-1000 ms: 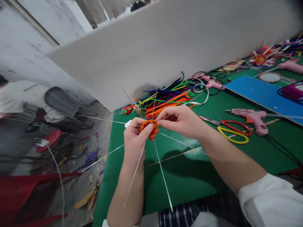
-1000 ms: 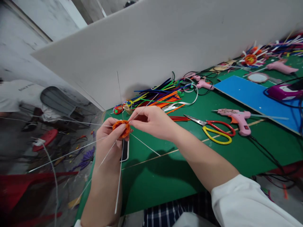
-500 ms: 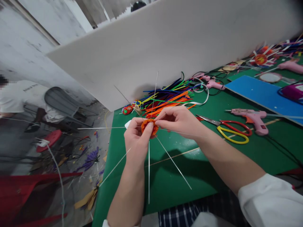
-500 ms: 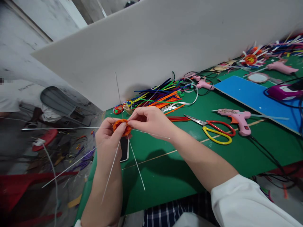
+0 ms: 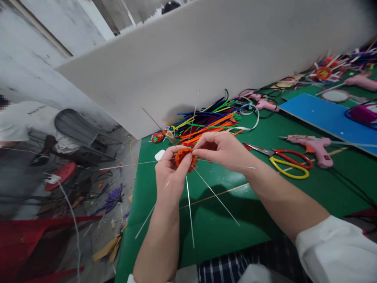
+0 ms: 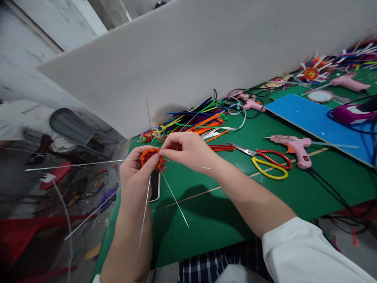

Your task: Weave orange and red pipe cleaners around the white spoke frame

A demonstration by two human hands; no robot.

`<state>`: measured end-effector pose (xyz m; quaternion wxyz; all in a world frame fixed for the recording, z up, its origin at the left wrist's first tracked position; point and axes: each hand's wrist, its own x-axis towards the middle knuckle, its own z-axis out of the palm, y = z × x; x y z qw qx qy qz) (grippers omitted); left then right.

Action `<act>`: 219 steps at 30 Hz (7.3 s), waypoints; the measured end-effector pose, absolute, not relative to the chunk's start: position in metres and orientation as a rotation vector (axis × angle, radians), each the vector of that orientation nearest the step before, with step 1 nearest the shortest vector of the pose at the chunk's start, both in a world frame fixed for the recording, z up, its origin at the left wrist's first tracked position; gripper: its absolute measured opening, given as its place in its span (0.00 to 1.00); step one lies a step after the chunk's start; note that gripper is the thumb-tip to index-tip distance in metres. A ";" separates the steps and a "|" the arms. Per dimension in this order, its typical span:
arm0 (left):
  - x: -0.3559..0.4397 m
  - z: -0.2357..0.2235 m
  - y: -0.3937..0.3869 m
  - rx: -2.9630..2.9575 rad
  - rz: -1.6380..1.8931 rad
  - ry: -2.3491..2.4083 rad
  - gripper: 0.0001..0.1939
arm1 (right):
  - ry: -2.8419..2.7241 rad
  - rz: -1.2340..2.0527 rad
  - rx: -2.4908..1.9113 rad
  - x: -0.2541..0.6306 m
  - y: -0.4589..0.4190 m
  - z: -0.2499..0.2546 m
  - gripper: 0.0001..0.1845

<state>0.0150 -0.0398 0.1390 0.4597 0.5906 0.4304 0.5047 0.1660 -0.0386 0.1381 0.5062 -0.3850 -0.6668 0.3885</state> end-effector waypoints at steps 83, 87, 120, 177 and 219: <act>0.003 0.134 -0.032 1.975 0.990 1.128 0.05 | -2.071 0.035 -1.391 0.188 -0.047 0.150 0.13; -0.003 0.136 -0.028 2.007 0.800 1.085 0.05 | -2.222 0.460 -1.282 0.204 -0.046 0.151 0.11; 0.000 0.135 -0.031 1.311 1.034 0.739 0.10 | -1.807 0.593 -0.586 0.175 -0.032 0.136 0.08; 0.017 0.115 -0.019 1.280 1.486 0.950 0.09 | -1.476 1.233 -0.794 0.153 -0.027 0.123 0.10; 0.000 0.124 -0.019 1.750 1.269 1.093 0.06 | -2.041 0.581 -1.037 0.181 -0.029 0.133 0.10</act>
